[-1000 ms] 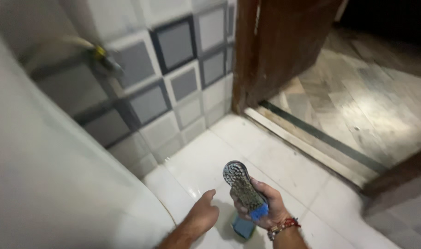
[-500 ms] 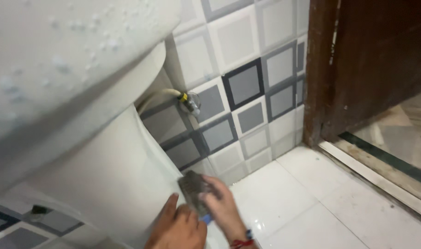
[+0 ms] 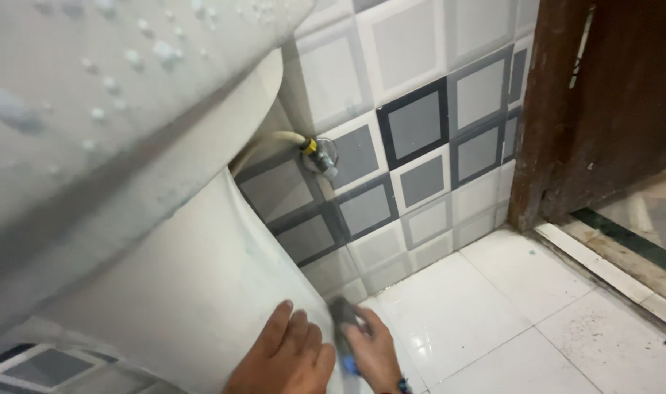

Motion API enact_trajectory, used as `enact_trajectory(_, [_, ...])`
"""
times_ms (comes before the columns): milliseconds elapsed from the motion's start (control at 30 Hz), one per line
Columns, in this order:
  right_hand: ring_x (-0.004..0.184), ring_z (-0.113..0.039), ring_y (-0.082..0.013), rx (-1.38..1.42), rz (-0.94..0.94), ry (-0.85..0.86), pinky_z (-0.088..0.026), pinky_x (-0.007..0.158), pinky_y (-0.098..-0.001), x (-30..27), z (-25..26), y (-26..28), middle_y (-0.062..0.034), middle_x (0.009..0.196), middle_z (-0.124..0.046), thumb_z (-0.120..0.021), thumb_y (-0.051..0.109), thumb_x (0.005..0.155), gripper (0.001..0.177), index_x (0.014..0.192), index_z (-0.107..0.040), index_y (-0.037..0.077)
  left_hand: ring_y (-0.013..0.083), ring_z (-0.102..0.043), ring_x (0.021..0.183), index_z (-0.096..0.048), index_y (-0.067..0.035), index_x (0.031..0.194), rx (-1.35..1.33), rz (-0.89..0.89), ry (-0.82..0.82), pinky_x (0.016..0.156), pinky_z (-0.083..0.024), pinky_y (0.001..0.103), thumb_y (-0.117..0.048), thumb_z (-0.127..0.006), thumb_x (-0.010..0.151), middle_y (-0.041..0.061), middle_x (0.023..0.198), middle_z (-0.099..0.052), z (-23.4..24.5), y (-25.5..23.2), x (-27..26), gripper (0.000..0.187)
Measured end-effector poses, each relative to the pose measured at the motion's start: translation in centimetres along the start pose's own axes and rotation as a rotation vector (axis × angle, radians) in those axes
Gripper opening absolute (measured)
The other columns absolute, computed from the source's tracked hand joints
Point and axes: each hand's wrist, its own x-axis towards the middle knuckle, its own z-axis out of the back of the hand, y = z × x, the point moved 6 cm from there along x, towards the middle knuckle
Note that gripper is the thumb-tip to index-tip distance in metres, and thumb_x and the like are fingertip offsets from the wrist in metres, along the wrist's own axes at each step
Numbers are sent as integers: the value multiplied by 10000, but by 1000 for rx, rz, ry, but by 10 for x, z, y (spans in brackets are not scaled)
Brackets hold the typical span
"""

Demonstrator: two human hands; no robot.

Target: The person scrubs the pedestal of a white bathroom sink using a brush and a sponge. They repeatedly dip the tools into a bucket of water and continue scrubbing the sink base and surrounding floor area.

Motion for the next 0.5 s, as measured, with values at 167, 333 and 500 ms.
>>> enact_trajectory(167, [1155,-672,-225,84,557,236,-529,978,-312,-46,-72,156,-148,1246,-715,-702,145,877,520,1366,-590,7,310,-643,1096,-631,-111,837,-109,-138,-286,1080,-425,537,-234,-617,917,148,1015,-672,37,-4,-17,148])
enact_trajectory(333, [1087,-690,-207,-19,427,83,-538,937,-307,-3,-46,78,-164,1207,-754,-718,189,839,516,1322,-649,21,334,-657,998,-630,-99,737,-103,-55,-209,1033,-422,571,-231,-639,823,182,939,-677,34,5,-10,157])
enact_trajectory(500, [873,-769,-238,-359,-182,-174,-591,812,-340,10,54,-106,-201,1029,-804,-726,221,823,552,1346,-642,63,353,-684,1052,-657,-83,740,-1,-75,-160,1112,-407,560,-169,-613,838,206,890,-703,11,-11,-19,137])
